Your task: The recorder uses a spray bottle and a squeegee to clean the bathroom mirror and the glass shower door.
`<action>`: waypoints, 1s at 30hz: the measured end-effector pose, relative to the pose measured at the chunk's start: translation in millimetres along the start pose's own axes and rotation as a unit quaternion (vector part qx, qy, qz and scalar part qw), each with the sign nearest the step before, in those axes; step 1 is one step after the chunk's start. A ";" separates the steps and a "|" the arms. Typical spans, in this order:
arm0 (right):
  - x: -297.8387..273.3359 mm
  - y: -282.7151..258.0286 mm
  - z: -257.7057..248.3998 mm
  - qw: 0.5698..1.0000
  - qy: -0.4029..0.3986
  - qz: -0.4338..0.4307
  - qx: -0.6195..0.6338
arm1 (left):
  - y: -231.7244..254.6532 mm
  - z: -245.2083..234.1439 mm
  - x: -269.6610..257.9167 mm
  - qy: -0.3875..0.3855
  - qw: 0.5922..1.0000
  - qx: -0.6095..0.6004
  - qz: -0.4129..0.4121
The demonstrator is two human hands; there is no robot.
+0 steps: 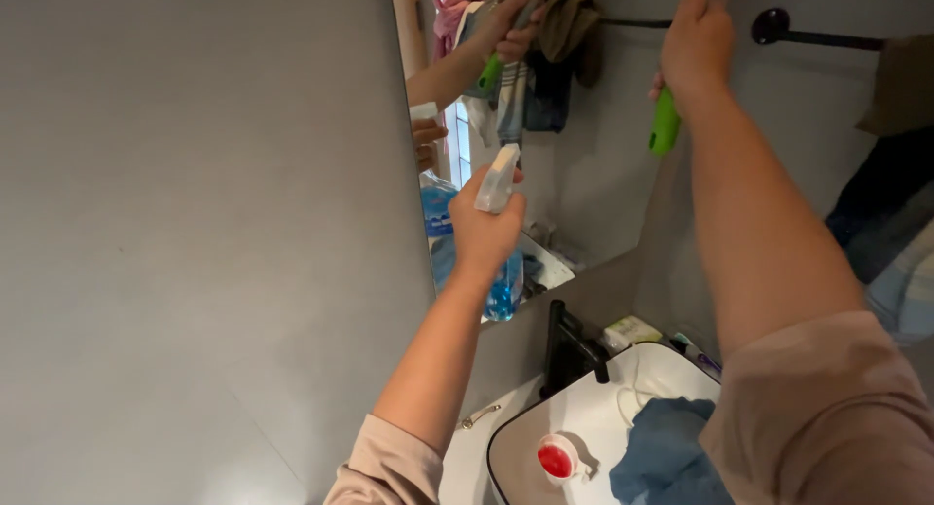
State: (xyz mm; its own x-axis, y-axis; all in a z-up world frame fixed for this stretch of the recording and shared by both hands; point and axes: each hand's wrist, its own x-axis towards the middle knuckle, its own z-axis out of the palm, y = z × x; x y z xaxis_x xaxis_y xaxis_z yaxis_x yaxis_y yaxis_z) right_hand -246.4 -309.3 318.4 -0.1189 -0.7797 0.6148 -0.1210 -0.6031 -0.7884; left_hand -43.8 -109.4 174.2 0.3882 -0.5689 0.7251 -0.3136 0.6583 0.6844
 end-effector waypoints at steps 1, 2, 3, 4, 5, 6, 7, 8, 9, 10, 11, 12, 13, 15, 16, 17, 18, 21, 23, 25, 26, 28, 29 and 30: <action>4.7 2.8 1.5 1.000 -0.002 0.000 -0.001 | -1.9 1.0 0.2 0.001 1.000 0.000 -0.001; 8.1 5.7 3.0 1.000 -0.001 0.011 -0.007 | -3.7 1.5 -1.1 -0.001 1.000 -0.007 -0.017; 11.0 8.0 4.8 1.000 0.001 0.022 -0.014 | -5.0 1.3 -2.6 -0.003 0.999 -0.014 -0.032; 5.6 6.5 5.0 1.000 -0.001 0.022 -0.016 | -8.3 -0.5 -3.4 -0.002 0.999 -0.015 -0.034; 0.1 4.9 4.5 1.000 -0.013 0.009 -0.018 | -11.2 -1.8 -4.6 -0.002 0.999 -0.016 -0.033; -6.0 5.3 1.9 0.999 -0.026 -0.003 -0.019 | -14.0 -1.5 -7.7 -0.002 0.999 -0.016 -0.033; -6.8 12.1 1.1 0.999 -0.028 -0.001 -0.020 | -16.1 -2.1 -9.9 -0.001 0.999 -0.015 -0.036; -9.5 19.1 0.2 0.999 -0.030 -0.011 -0.036 | -18.3 -4.0 -12.9 0.000 0.999 0.013 -0.031; -12.7 25.7 -0.4 0.998 -0.032 -0.021 -0.053 | -20.3 -6.5 -15.9 0.000 0.999 0.041 -0.027; -19.7 30.3 2.4 0.998 -0.033 -0.018 -0.056 | -20.1 -8.4 -18.9 -0.001 0.999 0.040 -0.031; -27.3 34.7 5.1 0.998 -0.029 -0.013 -0.059 | -19.7 -10.6 -22.4 -0.001 0.998 0.046 -0.034; -35.7 39.4 7.5 0.998 -0.024 -0.007 -0.061 | -19.4 -13.0 -26.4 -0.003 0.998 0.053 -0.036; -45.5 46.5 12.9 0.998 -0.025 -0.004 -0.064 | -21.8 -13.9 -30.9 -0.004 0.998 0.052 -0.040; -65.0 61.5 23.7 0.998 0.013 0.010 -0.064 | -26.3 -15.4 -39.1 0.006 0.998 0.046 -0.035; -79.3 71.4 27.5 0.998 0.013 0.014 -0.064 | -27.2 -16.6 -44.7 0.004 0.998 0.047 -0.038; -93.8 80.9 31.1 0.998 0.016 0.018 -0.066 | -27.6 -17.8 -50.4 0.006 0.998 0.049 -0.030; -106.8 89.1 34.8 0.997 0.020 0.021 -0.067 | -27.7 -18.6 -54.6 0.008 0.999 0.050 -0.020; -160.2 110.9 45.5 0.995 0.006 0.074 -0.060 | -36.7 -21.5 -70.4 0.012 0.999 0.031 -0.028; -197.2 131.1 50.7 0.995 0.009 0.086 -0.046 | -35.9 -23.4 -81.7 0.007 0.999 0.033 -0.036; -236.8 147.4 57.2 0.995 0.012 0.097 -0.034 | -37.7 -27.6 -92.7 0.002 0.999 0.033 -0.044; -256.0 154.7 60.0 0.994 0.011 0.104 -0.034 | -40.2 -28.7 -97.5 0.006 0.998 0.038 -0.056; -294.3 171.0 64.6 0.993 0.010 0.114 -0.036 | -44.9 -31.8 -107.9 0.008 0.997 0.044 -0.070; -313.4 179.9 66.2 0.991 -0.003 0.131 -0.031 | -47.0 -33.6 -113.5 0.006 0.996 0.041 -0.073; -331.6 188.6 67.7 0.989 -0.015 0.147 -0.026 | -49.0 -34.9 -118.4 0.003 0.996 0.038 -0.076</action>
State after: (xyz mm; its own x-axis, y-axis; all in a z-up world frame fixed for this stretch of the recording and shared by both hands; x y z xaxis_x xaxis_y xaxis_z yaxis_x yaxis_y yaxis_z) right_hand -163.1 -175.9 -35.7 -0.1279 -0.9254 0.3568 -0.1366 -0.3399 -0.9305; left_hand -44.1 -57.1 52.1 0.4419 -0.6553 0.6126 -0.3161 0.5253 0.7900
